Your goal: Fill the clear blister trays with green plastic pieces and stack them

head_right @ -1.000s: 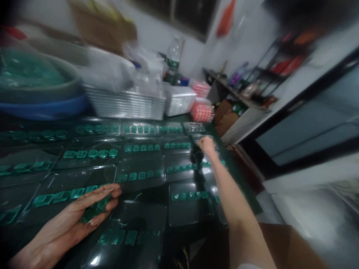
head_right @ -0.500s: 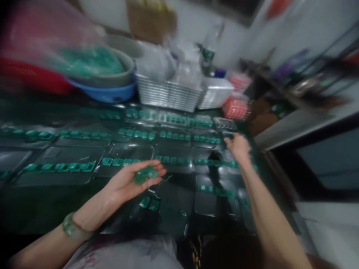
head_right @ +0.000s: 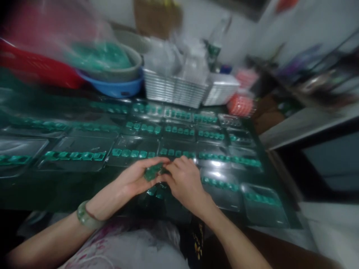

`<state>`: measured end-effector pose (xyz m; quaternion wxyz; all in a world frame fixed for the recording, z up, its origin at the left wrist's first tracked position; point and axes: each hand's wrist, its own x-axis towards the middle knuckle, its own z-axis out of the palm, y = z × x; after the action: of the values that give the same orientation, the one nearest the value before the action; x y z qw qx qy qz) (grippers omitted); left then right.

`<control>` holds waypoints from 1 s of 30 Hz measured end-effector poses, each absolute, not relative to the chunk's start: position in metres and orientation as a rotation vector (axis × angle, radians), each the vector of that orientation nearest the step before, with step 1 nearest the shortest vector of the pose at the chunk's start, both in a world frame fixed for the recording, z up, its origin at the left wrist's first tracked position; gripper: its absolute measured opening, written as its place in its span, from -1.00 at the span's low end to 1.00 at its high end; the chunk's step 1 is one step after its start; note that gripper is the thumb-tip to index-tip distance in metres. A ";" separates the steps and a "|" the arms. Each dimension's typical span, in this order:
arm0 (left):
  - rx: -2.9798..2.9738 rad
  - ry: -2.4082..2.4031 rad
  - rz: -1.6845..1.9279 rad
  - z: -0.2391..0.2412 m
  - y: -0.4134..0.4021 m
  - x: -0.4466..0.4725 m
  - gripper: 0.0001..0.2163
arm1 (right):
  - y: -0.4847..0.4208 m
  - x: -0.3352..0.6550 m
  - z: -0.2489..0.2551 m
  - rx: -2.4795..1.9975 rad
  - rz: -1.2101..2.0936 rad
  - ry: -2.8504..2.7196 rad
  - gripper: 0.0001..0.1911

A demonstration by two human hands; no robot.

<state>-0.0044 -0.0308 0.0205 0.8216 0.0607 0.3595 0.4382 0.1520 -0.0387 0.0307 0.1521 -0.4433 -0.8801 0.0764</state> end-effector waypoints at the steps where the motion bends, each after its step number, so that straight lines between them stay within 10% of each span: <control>1: 0.128 0.782 0.921 0.023 -0.032 -0.004 -0.87 | -0.039 0.153 0.030 -1.276 0.205 -2.546 -0.83; 19: 0.759 0.935 0.882 0.002 -0.046 0.001 -0.83 | -0.045 0.164 0.019 -1.413 0.705 -2.176 -0.83; 30: 1.198 1.188 0.961 -0.005 -0.048 0.007 -0.83 | -0.052 0.157 0.018 -1.438 0.465 -2.370 -0.84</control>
<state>0.0068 -0.0481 -0.0052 0.5646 0.5092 0.5051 0.4086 0.1567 -0.0517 0.0184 0.1646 -0.5046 -0.8317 0.1631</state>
